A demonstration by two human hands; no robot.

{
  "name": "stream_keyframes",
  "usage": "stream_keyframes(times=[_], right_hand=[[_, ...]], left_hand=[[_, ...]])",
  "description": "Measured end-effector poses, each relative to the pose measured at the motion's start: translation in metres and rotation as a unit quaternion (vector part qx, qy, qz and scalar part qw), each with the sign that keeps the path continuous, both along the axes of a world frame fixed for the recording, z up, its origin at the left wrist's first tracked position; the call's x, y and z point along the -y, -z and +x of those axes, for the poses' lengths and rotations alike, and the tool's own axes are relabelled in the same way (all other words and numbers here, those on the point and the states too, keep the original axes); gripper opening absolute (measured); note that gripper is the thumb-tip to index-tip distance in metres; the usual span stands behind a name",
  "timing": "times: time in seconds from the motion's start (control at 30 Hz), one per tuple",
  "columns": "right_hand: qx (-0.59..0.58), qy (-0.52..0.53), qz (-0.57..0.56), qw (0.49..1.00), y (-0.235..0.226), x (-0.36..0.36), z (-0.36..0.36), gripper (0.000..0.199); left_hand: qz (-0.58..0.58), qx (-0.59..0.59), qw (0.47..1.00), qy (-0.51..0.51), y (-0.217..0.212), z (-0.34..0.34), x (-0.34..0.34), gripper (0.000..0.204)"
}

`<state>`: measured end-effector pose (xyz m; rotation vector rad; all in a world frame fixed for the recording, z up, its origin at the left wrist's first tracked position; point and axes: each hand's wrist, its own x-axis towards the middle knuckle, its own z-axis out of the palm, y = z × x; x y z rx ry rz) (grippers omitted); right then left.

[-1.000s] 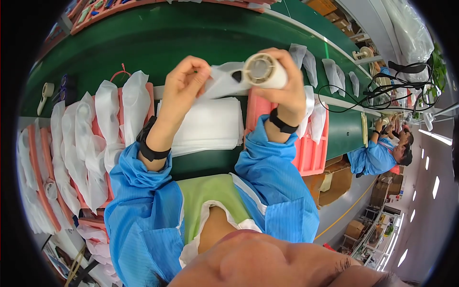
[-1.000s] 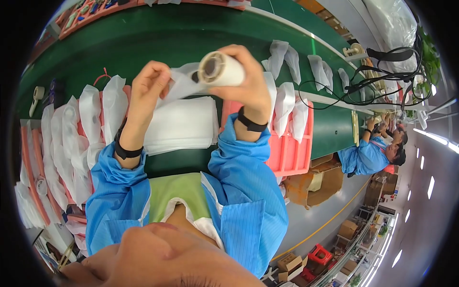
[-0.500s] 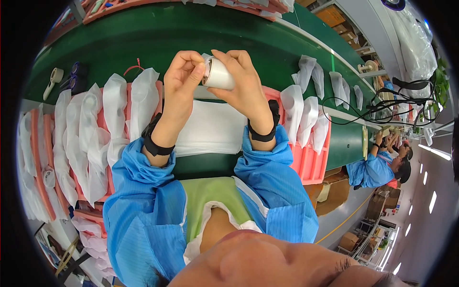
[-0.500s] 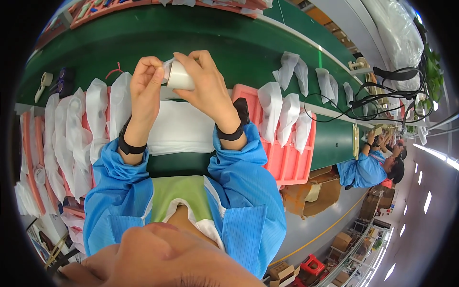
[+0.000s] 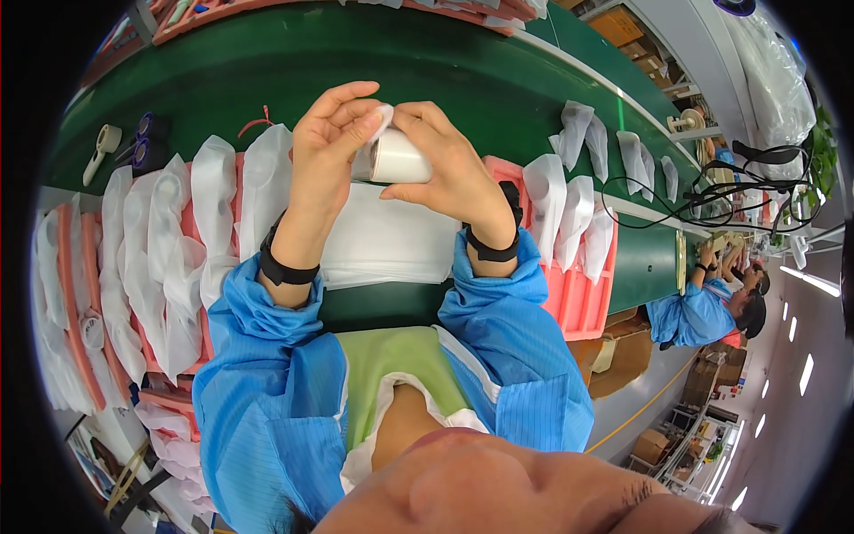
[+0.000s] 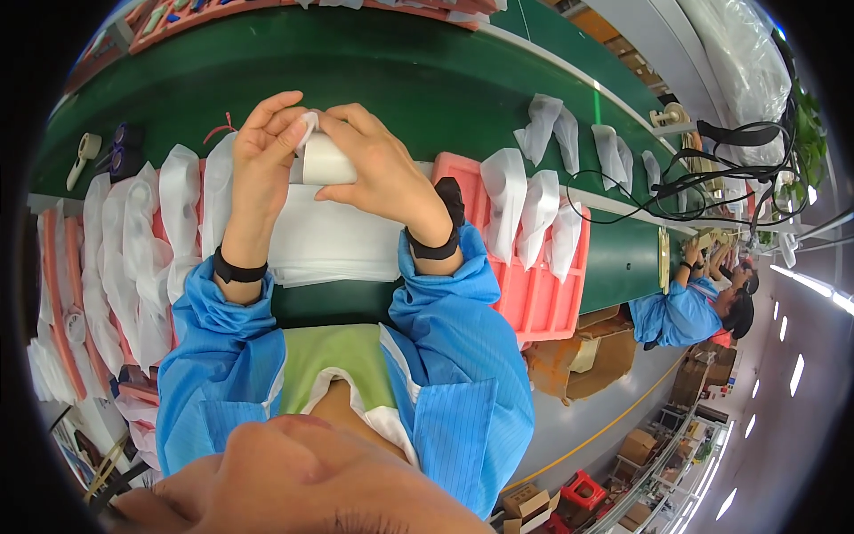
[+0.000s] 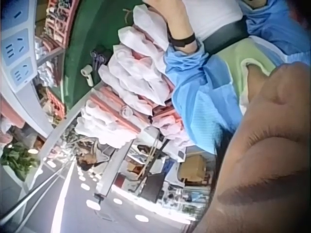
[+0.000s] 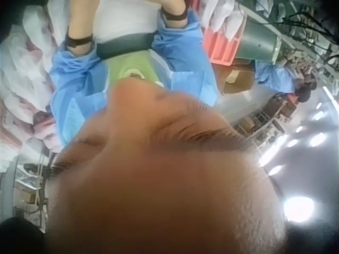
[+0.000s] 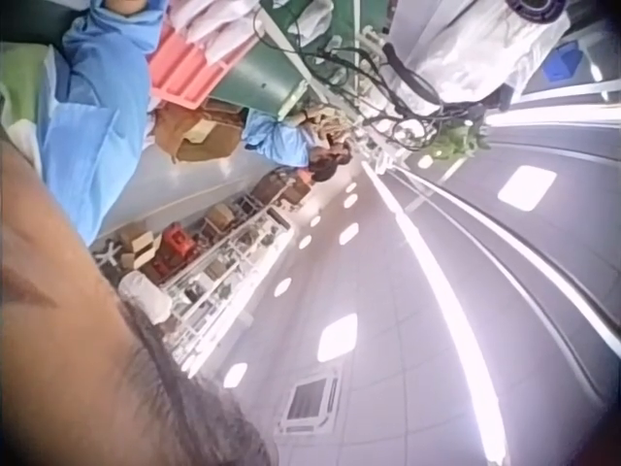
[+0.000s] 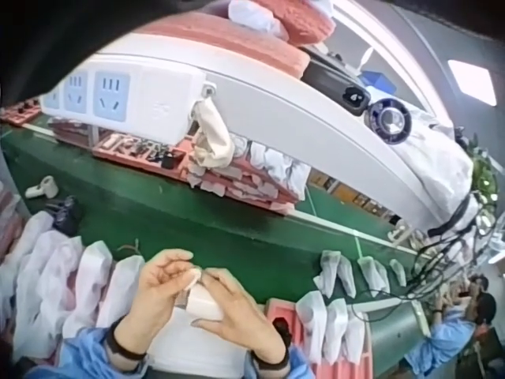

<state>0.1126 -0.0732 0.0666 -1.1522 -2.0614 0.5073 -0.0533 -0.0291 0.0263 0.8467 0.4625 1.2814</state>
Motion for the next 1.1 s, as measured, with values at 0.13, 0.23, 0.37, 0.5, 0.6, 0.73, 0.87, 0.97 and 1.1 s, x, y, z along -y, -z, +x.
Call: stream_keyframes(times=[0.13,0.23,0.37,0.5,0.6,0.73,0.87,0.97,1.1], right_hand=[[-0.023,-0.015,-0.015,1.000,0.002,-0.003,0.000,0.076],[-0.049,-0.008,0.009,0.999,0.006,-0.014,0.007,0.073],[-0.062,0.048,0.078,0.994,0.007,-0.019,0.008,0.066],[-0.021,0.149,0.146,0.978,0.016,-0.024,0.010,0.060],[-0.062,0.200,0.090,0.974,0.022,-0.022,0.005,0.056],[-0.208,0.194,-0.058,0.957,0.019,-0.018,-0.002,0.053],[-0.371,0.072,-0.187,0.907,0.012,-0.008,-0.006,0.053],[-0.382,-0.001,-0.187,0.905,0.015,-0.016,0.009,0.057],[-0.277,-0.058,-0.153,0.947,0.017,-0.025,0.021,0.068]], left_hand=[[-0.019,0.003,1.000,0.002,-0.001,0.002,0.000,0.024],[0.113,-0.160,0.978,-0.063,-0.012,0.002,0.015,0.019],[0.313,-0.304,0.877,-0.199,-0.023,0.017,0.033,0.020],[0.392,-0.325,0.824,-0.249,-0.018,0.018,0.031,0.029],[0.362,-0.349,0.833,-0.231,-0.021,0.018,0.029,0.039],[0.300,-0.431,0.826,-0.203,-0.024,0.018,0.025,0.054],[0.293,-0.445,0.822,-0.203,-0.019,0.014,0.011,0.060],[0.192,-0.357,0.898,-0.171,-0.017,-0.001,0.003,0.056],[0.055,-0.126,0.989,0.044,-0.020,-0.009,0.000,0.050]])
